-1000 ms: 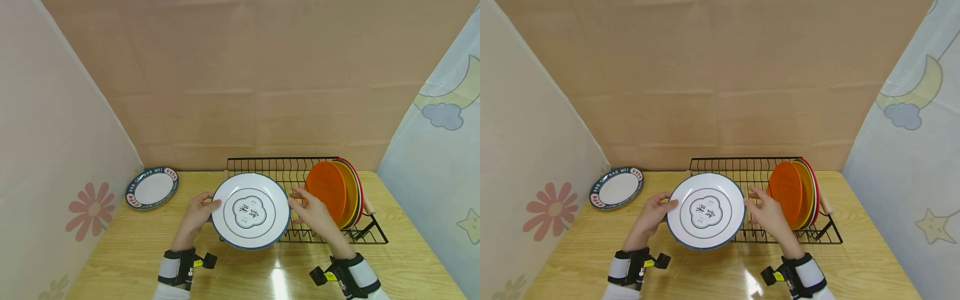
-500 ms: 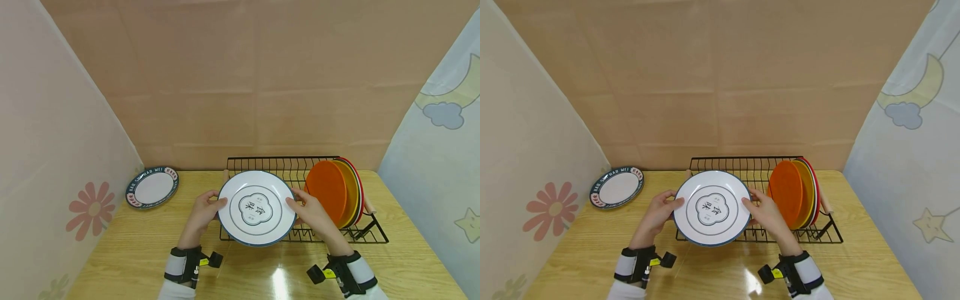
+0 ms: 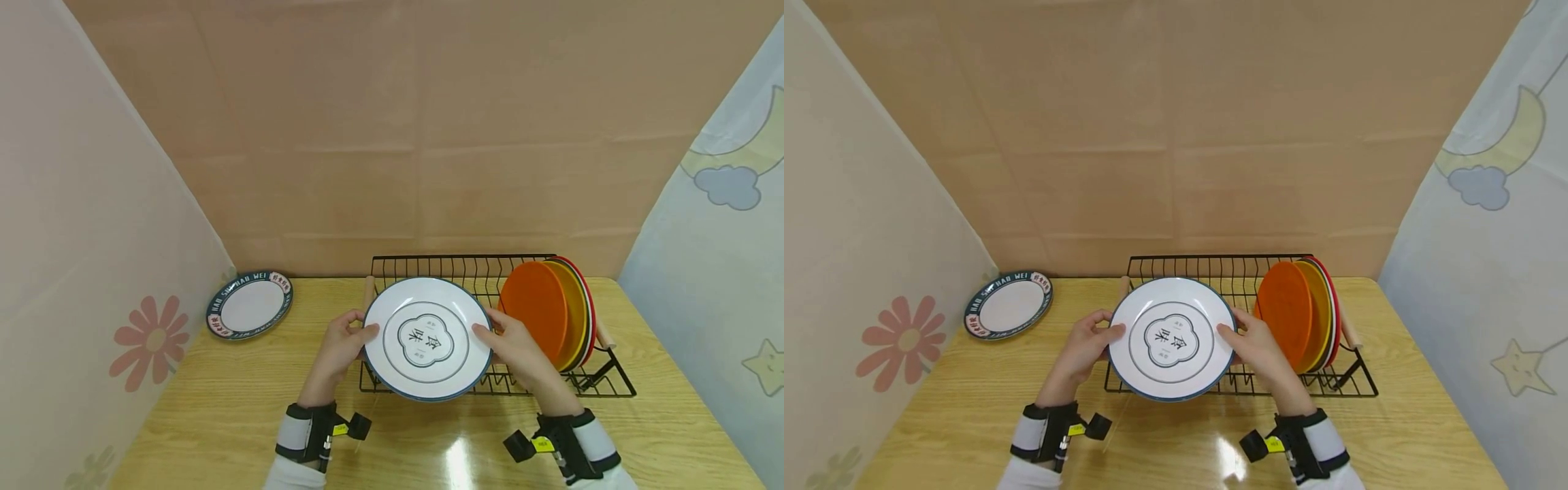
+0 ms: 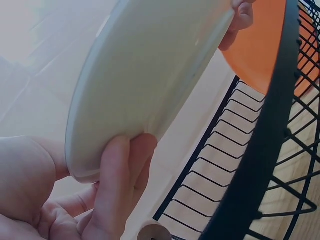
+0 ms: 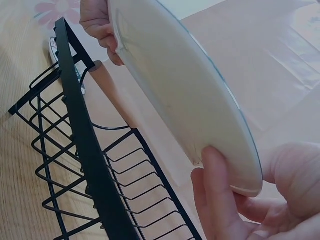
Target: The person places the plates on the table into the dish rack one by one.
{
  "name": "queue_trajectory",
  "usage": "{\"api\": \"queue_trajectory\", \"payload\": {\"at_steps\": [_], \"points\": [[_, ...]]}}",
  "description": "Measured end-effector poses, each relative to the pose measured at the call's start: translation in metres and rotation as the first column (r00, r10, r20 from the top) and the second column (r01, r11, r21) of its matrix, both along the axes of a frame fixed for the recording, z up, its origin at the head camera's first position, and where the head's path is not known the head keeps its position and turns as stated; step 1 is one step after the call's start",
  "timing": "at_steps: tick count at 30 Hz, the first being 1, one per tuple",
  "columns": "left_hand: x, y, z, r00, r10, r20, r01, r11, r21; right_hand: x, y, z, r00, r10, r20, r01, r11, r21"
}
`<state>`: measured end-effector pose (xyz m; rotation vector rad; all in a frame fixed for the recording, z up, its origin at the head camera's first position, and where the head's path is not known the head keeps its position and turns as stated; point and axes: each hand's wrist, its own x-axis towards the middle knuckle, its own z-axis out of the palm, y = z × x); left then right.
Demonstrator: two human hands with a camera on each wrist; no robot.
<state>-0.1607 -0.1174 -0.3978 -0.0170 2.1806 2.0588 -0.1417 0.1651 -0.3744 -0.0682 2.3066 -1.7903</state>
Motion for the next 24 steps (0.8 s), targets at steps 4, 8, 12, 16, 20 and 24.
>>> {"api": "queue_trajectory", "payload": {"at_steps": [4,8,12,16,20,24], "points": [[0.0008,0.0003,0.0001,1.000,-0.001,0.002,0.001,1.000,-0.006,-0.0011,0.0013,-0.0006,1.000,-0.002,0.019,0.002,1.000,-0.012],[0.0015,0.0002,0.0002,1.000,-0.006,-0.002,0.006,1.000,-0.014,-0.0019,0.0022,-0.0021,1.000,0.000,0.030,0.001,0.999,-0.034],[0.0017,-0.0001,-0.0005,1.000,-0.012,-0.004,0.012,1.000,-0.018,-0.0017,0.0035,-0.0025,1.000,0.014,0.023,-0.013,0.999,-0.051],[0.0018,-0.0006,-0.0007,1.000,-0.015,-0.008,0.015,1.000,-0.019,-0.0010,0.0037,-0.0021,1.000,0.018,0.014,-0.017,0.999,-0.051],[0.0018,-0.0010,-0.0018,1.000,-0.014,-0.013,0.014,0.999,-0.031,-0.0005,0.0025,-0.0018,1.000,0.004,0.020,-0.003,0.999,-0.051],[0.0012,-0.0014,-0.0034,1.000,-0.008,-0.014,0.008,0.999,-0.042,-0.0005,0.0016,-0.0021,0.999,-0.013,0.033,0.015,0.998,-0.054]]}}
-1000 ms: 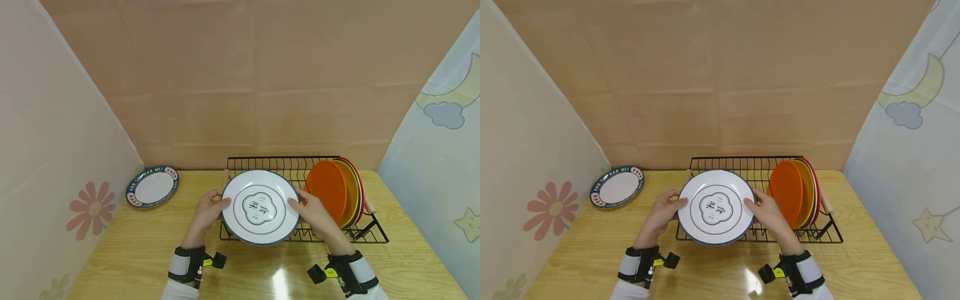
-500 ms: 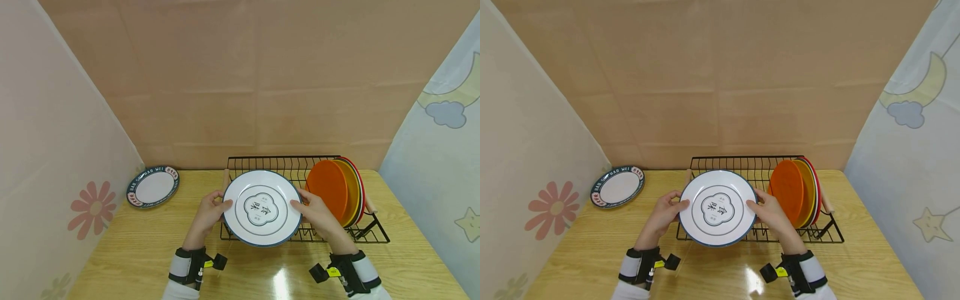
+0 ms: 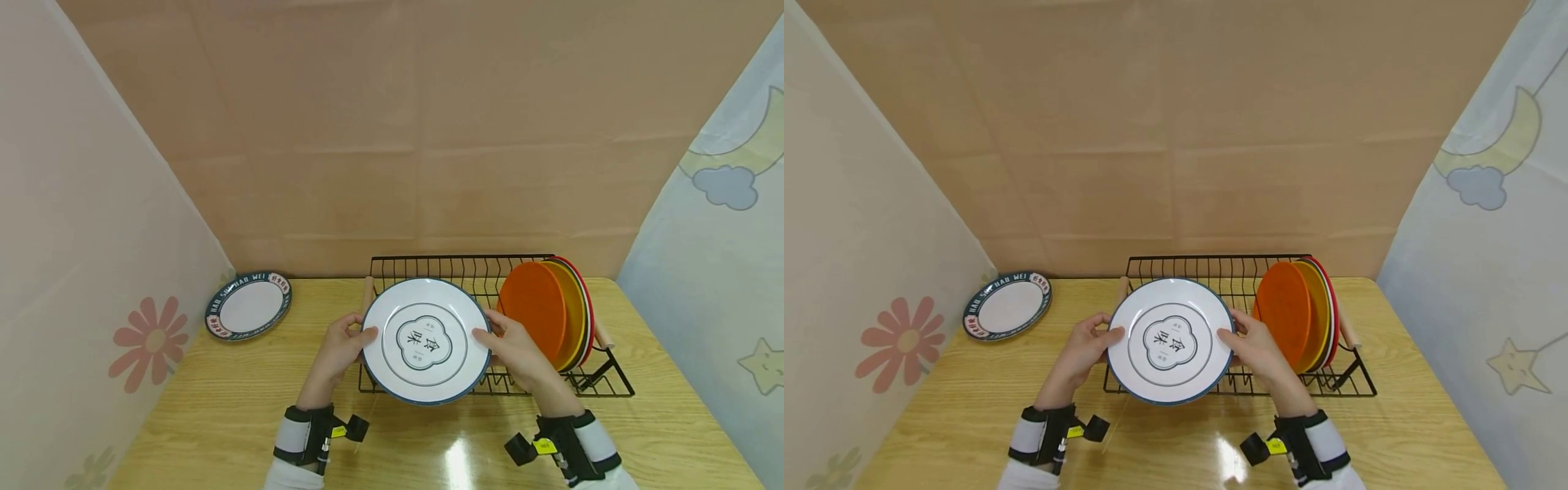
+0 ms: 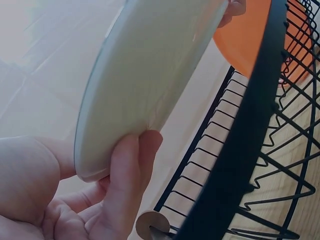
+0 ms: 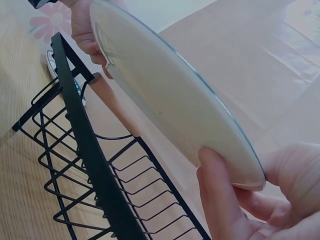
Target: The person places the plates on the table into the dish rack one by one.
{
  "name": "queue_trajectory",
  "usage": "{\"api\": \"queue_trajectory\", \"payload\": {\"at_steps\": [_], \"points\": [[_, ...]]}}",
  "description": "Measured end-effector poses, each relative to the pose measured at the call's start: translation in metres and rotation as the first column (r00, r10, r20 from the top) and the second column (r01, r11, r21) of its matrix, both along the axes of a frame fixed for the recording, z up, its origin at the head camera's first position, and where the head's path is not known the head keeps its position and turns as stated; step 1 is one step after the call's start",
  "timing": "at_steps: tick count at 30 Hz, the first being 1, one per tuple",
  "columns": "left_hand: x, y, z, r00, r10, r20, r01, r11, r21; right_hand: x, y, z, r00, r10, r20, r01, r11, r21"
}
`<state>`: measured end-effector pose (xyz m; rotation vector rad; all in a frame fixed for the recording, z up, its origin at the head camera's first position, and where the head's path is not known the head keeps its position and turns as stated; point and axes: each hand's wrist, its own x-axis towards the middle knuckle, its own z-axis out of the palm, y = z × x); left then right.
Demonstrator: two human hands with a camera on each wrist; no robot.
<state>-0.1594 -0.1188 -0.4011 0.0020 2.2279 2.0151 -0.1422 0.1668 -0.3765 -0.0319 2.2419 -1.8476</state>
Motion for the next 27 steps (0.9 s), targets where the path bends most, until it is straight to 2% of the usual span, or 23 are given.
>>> {"api": "queue_trajectory", "payload": {"at_steps": [7,10,12,27], "points": [[0.0039,0.0014,0.0078,1.000,0.005,0.002,-0.005,1.000,-0.029,0.0018,-0.0008,0.0004,1.000,-0.010,-0.003,0.010,1.000,-0.013],[0.0028,0.0009,0.0069,1.000,0.001,0.007,-0.001,0.999,-0.032,0.0025,-0.0011,-0.0005,1.000,-0.015,-0.003,0.015,1.000,-0.013],[0.0000,-0.0002,0.0017,1.000,-0.002,0.007,0.002,1.000,-0.031,0.0025,-0.0011,-0.0018,1.000,-0.021,-0.002,0.021,1.000,-0.011],[-0.0014,-0.0008,0.0056,1.000,-0.024,-0.001,0.024,0.997,-0.074,0.0055,-0.0035,-0.0013,0.998,-0.057,-0.014,0.057,0.998,-0.025]]}}
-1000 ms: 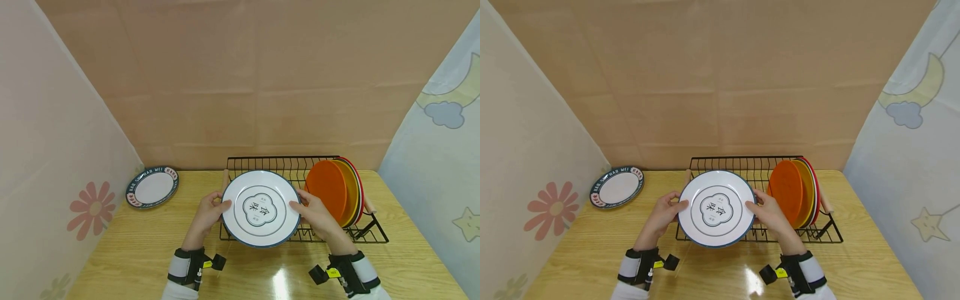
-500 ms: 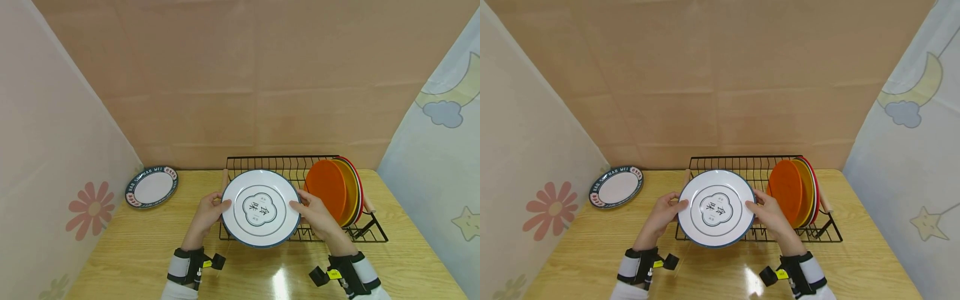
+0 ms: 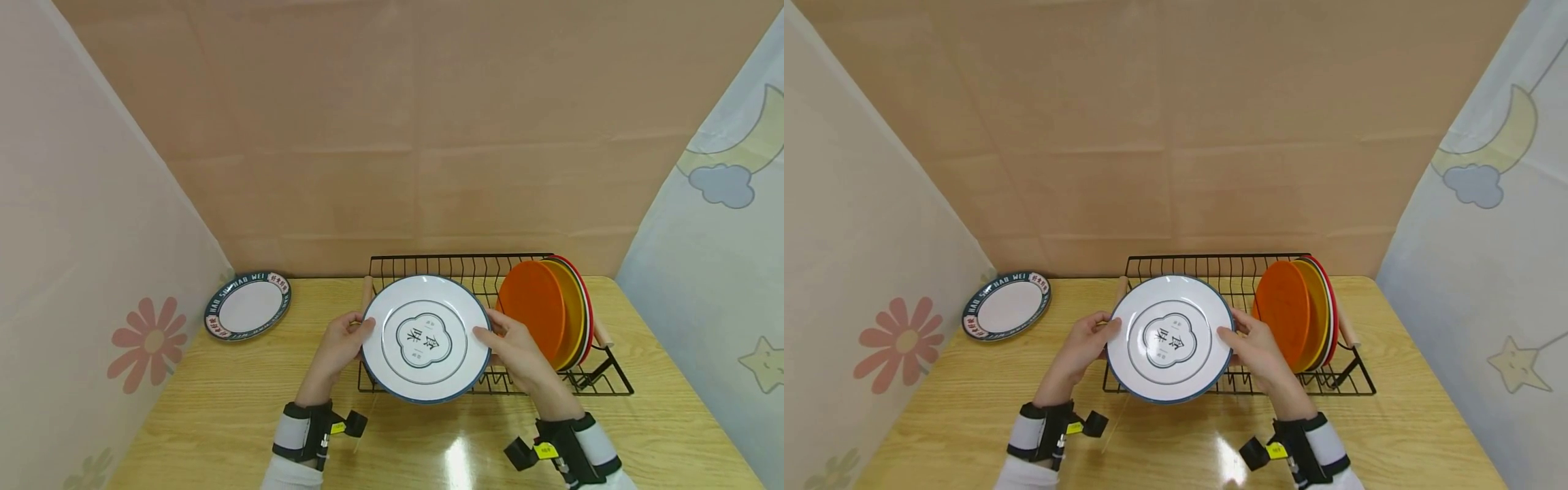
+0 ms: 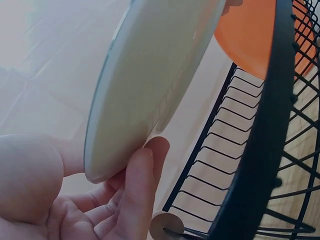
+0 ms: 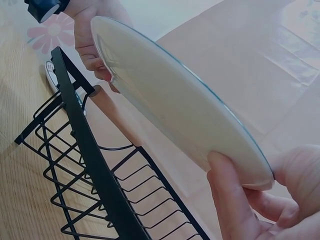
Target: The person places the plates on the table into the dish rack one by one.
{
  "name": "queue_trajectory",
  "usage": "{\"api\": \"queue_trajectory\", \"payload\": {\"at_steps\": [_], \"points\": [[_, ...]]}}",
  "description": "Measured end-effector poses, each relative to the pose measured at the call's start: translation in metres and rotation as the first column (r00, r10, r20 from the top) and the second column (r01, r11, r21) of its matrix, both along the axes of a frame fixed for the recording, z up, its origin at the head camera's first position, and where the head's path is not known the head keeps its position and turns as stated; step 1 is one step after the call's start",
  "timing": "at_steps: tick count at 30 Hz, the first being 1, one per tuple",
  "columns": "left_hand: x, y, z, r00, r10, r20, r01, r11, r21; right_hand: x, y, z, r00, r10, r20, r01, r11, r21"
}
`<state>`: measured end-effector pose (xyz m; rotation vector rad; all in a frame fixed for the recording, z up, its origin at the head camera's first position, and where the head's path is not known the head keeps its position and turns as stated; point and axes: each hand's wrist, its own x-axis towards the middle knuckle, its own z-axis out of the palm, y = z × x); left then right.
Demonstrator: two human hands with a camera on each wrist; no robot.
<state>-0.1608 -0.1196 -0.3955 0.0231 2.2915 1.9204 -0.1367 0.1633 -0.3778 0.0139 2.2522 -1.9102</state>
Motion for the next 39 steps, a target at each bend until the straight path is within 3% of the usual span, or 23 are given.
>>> {"api": "queue_trajectory", "payload": {"at_steps": [18,30,39], "points": [[-0.005,-0.007,0.011,1.000,0.007,0.000,-0.007,1.000,-0.019,0.003,0.003,0.007,0.999,-0.005,-0.033,0.003,0.999,-0.055],[-0.015,-0.018,0.007,0.997,0.080,-0.012,-0.079,0.996,0.045,0.009,0.010,0.011,0.999,-0.019,-0.040,0.018,0.999,-0.030],[-0.022,-0.023,0.000,0.987,0.159,-0.032,-0.159,0.987,-0.016,0.011,0.013,0.016,0.998,-0.034,-0.053,0.034,0.999,0.003]]}}
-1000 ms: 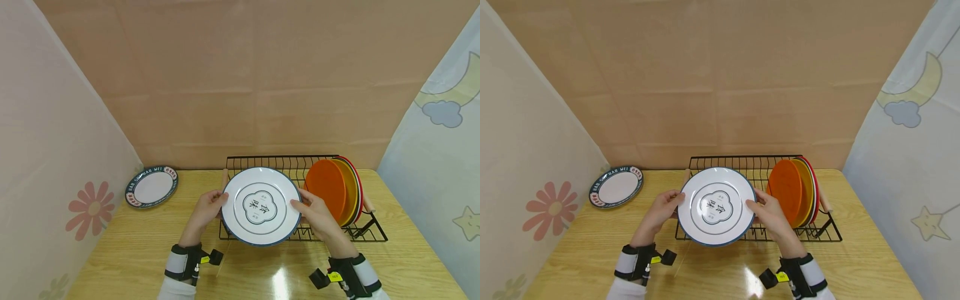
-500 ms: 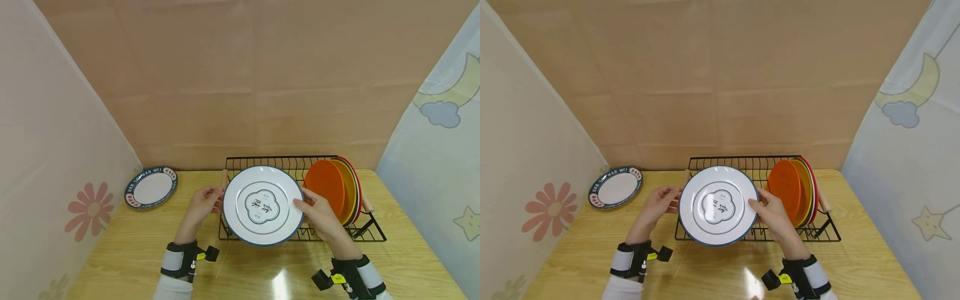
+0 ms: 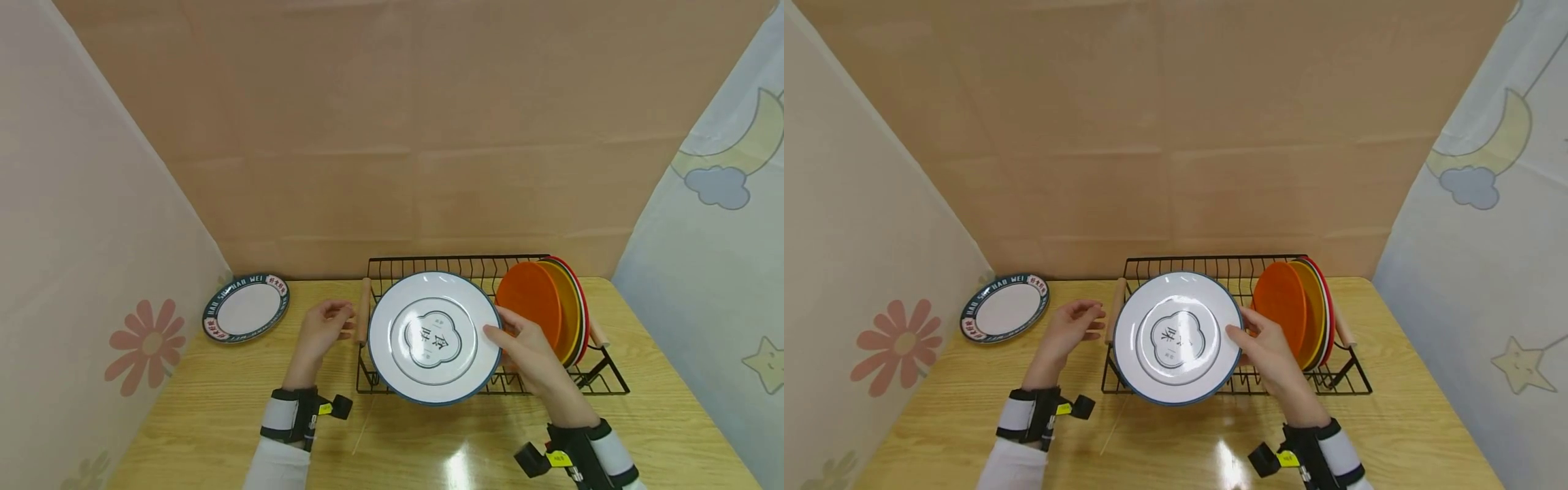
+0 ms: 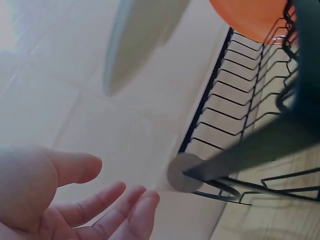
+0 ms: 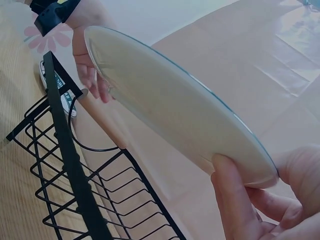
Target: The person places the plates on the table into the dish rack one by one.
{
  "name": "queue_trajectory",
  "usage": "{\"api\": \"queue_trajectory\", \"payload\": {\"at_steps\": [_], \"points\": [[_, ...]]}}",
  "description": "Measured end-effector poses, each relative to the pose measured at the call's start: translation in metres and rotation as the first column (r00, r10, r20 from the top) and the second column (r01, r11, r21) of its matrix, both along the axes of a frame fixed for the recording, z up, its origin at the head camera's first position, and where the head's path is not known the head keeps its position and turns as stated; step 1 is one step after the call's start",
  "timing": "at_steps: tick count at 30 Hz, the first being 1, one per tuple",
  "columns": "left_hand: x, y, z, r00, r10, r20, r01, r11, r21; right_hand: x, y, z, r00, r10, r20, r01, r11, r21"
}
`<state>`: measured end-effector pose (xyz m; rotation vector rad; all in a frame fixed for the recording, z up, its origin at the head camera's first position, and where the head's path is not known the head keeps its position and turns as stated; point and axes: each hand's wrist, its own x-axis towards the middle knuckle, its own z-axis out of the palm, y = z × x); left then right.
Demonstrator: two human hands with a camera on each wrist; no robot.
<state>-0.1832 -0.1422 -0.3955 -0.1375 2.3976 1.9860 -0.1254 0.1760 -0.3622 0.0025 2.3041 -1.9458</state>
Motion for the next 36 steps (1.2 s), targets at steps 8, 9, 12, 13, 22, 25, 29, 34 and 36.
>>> {"api": "queue_trajectory", "payload": {"at_steps": [8,9,12,13,22,25,29,34,36], "points": [[-0.007,0.003,-0.009,0.999,-0.032,0.012,0.032,0.996,-0.080,0.001,0.002,0.007,1.000,-0.001,-0.028,0.001,1.000,0.020],[-0.007,0.003,-0.010,0.999,-0.035,0.017,0.036,0.996,-0.083,0.001,0.003,0.008,0.999,-0.004,-0.032,0.005,1.000,0.028],[-0.009,0.004,-0.013,0.999,-0.050,0.022,0.052,0.995,-0.088,0.001,0.005,0.010,0.999,-0.011,-0.043,0.013,0.999,0.046],[-0.010,0.004,-0.013,0.998,-0.052,0.027,0.054,0.995,-0.083,0.001,0.006,0.011,0.999,-0.011,-0.048,0.013,0.999,0.049],[-0.013,0.005,-0.013,0.991,-0.122,0.047,0.127,0.985,-0.114,-0.001,0.012,0.021,0.997,-0.028,-0.076,0.034,0.996,0.086],[-0.015,0.006,-0.012,0.990,-0.132,0.056,0.138,0.982,-0.132,-0.002,0.014,0.026,0.996,-0.033,-0.083,0.042,0.993,0.111],[-0.017,0.008,-0.011,0.989,-0.132,0.064,0.140,0.978,-0.154,-0.005,0.016,0.031,0.995,-0.045,-0.087,0.056,0.989,0.140],[-0.017,0.011,-0.011,0.989,-0.129,0.078,0.141,0.975,-0.172,-0.009,0.019,0.036,0.994,-0.059,-0.091,0.073,0.985,0.157],[-0.017,0.012,-0.011,0.988,-0.126,0.086,0.139,0.975,-0.174,-0.010,0.021,0.038,0.993,-0.060,-0.103,0.076,0.984,0.163]]}}
